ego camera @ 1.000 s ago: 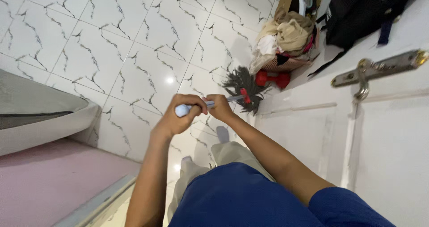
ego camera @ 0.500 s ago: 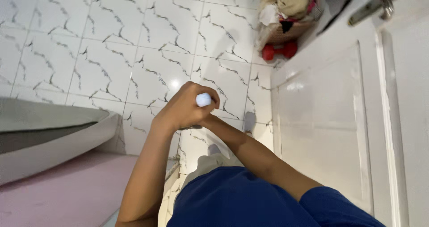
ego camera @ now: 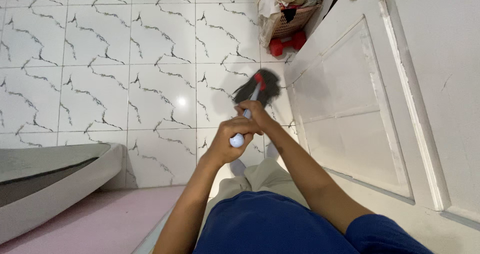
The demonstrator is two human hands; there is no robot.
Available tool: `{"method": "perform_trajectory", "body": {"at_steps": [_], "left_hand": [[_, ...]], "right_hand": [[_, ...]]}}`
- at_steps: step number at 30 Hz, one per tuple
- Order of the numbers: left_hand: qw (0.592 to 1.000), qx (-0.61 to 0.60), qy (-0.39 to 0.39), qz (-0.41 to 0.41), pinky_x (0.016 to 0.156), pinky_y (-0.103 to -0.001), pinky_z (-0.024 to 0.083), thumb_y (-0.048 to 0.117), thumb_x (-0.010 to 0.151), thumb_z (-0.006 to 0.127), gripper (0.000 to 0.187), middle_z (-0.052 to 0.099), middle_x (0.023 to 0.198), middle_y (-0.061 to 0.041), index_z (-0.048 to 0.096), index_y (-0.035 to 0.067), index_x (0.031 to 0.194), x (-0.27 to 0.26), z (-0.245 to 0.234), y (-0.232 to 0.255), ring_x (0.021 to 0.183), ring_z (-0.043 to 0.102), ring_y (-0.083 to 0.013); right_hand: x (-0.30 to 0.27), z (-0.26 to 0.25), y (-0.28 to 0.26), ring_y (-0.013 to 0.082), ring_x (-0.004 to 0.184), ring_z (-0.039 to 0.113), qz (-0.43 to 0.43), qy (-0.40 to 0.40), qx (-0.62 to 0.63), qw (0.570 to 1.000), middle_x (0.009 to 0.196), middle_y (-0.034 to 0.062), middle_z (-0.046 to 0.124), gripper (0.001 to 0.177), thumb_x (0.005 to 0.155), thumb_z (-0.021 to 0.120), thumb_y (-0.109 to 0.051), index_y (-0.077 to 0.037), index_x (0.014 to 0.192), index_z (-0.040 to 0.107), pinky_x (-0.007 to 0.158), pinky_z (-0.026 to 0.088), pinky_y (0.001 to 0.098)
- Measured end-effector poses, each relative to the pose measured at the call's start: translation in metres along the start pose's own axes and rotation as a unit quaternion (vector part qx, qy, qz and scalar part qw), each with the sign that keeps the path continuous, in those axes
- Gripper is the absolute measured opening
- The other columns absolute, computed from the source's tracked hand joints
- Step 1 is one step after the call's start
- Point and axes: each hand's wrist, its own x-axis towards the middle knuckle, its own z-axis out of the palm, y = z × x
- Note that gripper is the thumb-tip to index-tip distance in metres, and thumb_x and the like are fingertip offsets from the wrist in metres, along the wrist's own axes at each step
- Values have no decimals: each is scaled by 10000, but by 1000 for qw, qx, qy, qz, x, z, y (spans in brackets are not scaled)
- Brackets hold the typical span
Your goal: The person sweeps debris from a tiled floor using a small hand broom, moving around obstacles and reaching into corners.
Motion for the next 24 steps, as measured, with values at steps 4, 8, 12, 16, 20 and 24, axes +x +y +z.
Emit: {"method": "perform_trajectory", "body": {"at_steps": [4, 8, 12, 16, 20, 24], "left_hand": [[998, -21, -1, -57, 683, -344, 486, -83, 860, 602, 200, 676, 801, -96, 743, 37, 933, -24, 24, -38, 737, 601, -193], [998, 6, 15, -66, 667, -321, 490, -59, 847, 603, 213, 707, 781, -97, 769, 47, 931, -24, 9, -45, 729, 627, -176], [994, 39, 41, -93, 626, -309, 523, -31, 819, 606, 192, 749, 841, -114, 760, 25, 920, -14, -53, 0, 671, 672, -175], [986, 116, 43, -108, 599, -321, 534, -2, 784, 610, 175, 749, 765, -123, 755, 21, 880, 4, -80, 57, 614, 691, -206], [992, 116, 7, -42, 704, -311, 604, 18, 781, 581, 203, 772, 843, -111, 749, 42, 891, 27, -77, 73, 743, 764, -229], [993, 118, -8, -9, 733, -331, 598, 2, 762, 626, 196, 777, 856, -118, 768, 44, 891, 36, -68, 67, 794, 764, -270]], "right_hand": [[-6, 0, 53, 319, 629, 509, -80, 11, -95, 992, 631, 160, 534, 377, 892, 747, -88, 5, 621, 501, 629, 428, 437], [1, 28, 56, 284, 665, 537, -52, 51, -83, 994, 630, 138, 570, 357, 915, 735, -99, -17, 631, 536, 681, 472, 425], [37, 66, 17, 201, 758, 603, 202, 46, 473, 856, 751, 78, 628, 170, 887, 698, -87, -13, 764, 606, 822, 554, 361], [39, 76, -25, 131, 850, 664, 30, -67, 55, 996, 870, 14, 686, 141, 846, 732, -178, -52, 894, 689, 749, 532, 314], [47, 120, -11, 102, 975, 654, 5, -126, 155, 980, 1023, -6, 652, 147, 1018, 663, -235, -92, 985, 650, 815, 571, 295], [42, 118, -10, 42, 1034, 631, 85, -127, 727, 670, 1033, -35, 676, 177, 965, 688, -283, -146, 1076, 675, 867, 534, 277]]}}
